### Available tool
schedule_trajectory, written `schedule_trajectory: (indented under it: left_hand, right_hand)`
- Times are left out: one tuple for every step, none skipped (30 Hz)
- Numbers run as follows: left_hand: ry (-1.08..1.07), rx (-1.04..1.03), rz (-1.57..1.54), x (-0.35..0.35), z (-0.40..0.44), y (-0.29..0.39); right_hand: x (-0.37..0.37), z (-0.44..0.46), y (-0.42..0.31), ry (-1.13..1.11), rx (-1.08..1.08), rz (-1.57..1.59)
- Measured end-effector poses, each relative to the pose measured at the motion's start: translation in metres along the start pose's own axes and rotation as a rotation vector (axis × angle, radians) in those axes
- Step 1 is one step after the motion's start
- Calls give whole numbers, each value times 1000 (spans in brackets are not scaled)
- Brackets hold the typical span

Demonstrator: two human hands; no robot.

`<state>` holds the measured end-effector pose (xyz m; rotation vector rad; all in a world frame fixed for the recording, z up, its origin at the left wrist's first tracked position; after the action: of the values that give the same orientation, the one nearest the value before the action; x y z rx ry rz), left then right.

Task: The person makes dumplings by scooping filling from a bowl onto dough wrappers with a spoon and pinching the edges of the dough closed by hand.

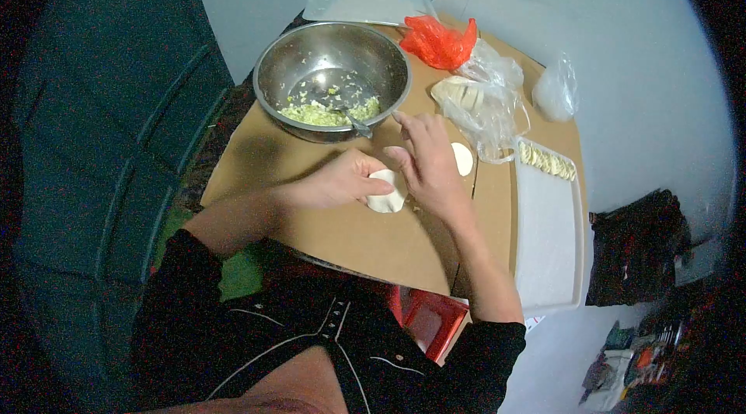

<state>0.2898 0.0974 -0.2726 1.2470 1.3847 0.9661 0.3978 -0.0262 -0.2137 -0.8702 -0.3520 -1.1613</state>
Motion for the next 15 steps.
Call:
schedule_trajectory:
  left_hand:
    - [6,-11,43,0,1,-3]
    - [11,-19,42,-1,-1,-5]
    - [40,-62,100,-3,-4,-7]
    - [70,-103,159,-4,-7,-9]
    - [60,-83,264,-4,-19,-1]
    - [67,-84,262,-4,-28,4]
    - [86,-124,324,-4,-37,7]
    - [105,-163,386,-4,-45,10]
    - [112,-161,383,-2,-54,12]
    - [135,-167,403,0,-62,14]
    - [158,-172,424,2,-68,15]
    - [160,-170,421,3,-74,14]
    - [189,-170,388,4,-78,12]
    - [217,-168,354,5,-83,11]
    - [219,-167,353,7,-87,12]
  right_hand:
    - [-1,8,-2,-37,82,-66]
    - [-3,17,-2,-73,166,-133]
    - [-7,23,2,-71,253,-189]
    - [-7,28,1,-72,261,-187]
    - [-8,32,1,-149,250,-221]
    - [-9,37,0,-227,239,-254]
    - [-11,42,-3,-209,259,-223]
    - [-11,45,-4,-212,263,-218]
    - [-12,48,-5,-250,247,-250]
    - [-13,51,-6,-289,229,-282]
    - [-14,53,-6,-292,230,-279]
    - [-15,55,-6,-286,242,-249]
    - [-16,56,-5,-280,254,-220]
    - [-17,58,-5,-282,254,-217]
    - [-18,61,-4,-249,283,-195]
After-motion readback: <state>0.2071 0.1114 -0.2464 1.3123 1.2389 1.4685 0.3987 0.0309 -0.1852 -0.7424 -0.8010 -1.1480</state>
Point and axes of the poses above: each hand's wrist, its own z-axis towards the middle knuckle, its own x-axis out of the back of the hand, y = z × x, the point moved 1 cm from there along z, towards the middle knuckle, and after that the axes turned 5 degrees about x, right-handed, at the moved point
